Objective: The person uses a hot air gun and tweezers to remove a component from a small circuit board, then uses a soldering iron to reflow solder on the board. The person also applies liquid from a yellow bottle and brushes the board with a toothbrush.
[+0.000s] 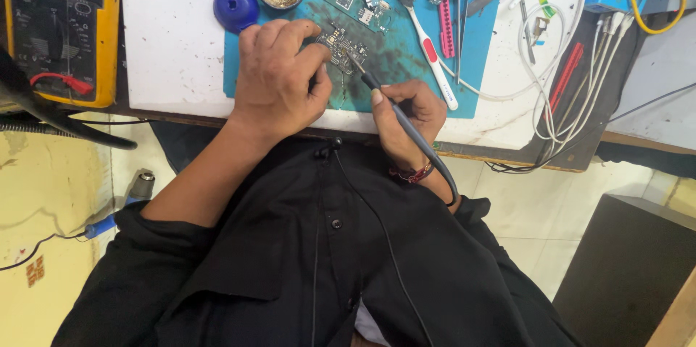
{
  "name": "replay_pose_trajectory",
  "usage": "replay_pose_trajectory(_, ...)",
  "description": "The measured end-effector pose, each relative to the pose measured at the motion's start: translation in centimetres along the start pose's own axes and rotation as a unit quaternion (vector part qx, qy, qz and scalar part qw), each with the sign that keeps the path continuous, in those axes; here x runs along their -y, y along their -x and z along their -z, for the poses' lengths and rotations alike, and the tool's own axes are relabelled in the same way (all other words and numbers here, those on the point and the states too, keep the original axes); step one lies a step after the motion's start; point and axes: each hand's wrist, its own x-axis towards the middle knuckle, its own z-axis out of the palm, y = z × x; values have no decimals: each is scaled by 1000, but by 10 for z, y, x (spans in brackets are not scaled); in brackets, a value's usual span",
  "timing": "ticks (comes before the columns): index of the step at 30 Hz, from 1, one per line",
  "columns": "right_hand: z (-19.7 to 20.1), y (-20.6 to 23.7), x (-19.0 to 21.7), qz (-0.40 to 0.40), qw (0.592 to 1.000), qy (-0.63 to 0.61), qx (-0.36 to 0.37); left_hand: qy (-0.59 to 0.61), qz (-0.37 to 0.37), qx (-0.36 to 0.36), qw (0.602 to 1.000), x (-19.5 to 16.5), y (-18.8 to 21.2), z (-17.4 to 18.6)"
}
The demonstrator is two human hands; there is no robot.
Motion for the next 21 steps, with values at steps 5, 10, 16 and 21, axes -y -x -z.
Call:
replay_pose_trajectory(5,2,5,-5,-32,995,-86,-31,8,22,0,1000,-4,-1,5)
replay_pose_trajectory(10,-2,6,-9,-33,981,-171,-87,-81,40,5,996,-18,-3,-2)
replay_pose_trajectory(16,0,6,-9,-33,979,-182,-83,-23,11,11,1000,-17,-6,-2)
replay_pose_trajectory(21,0,5,-11,-26,978,-200,-52,43,-56,91,993,6,-16,7)
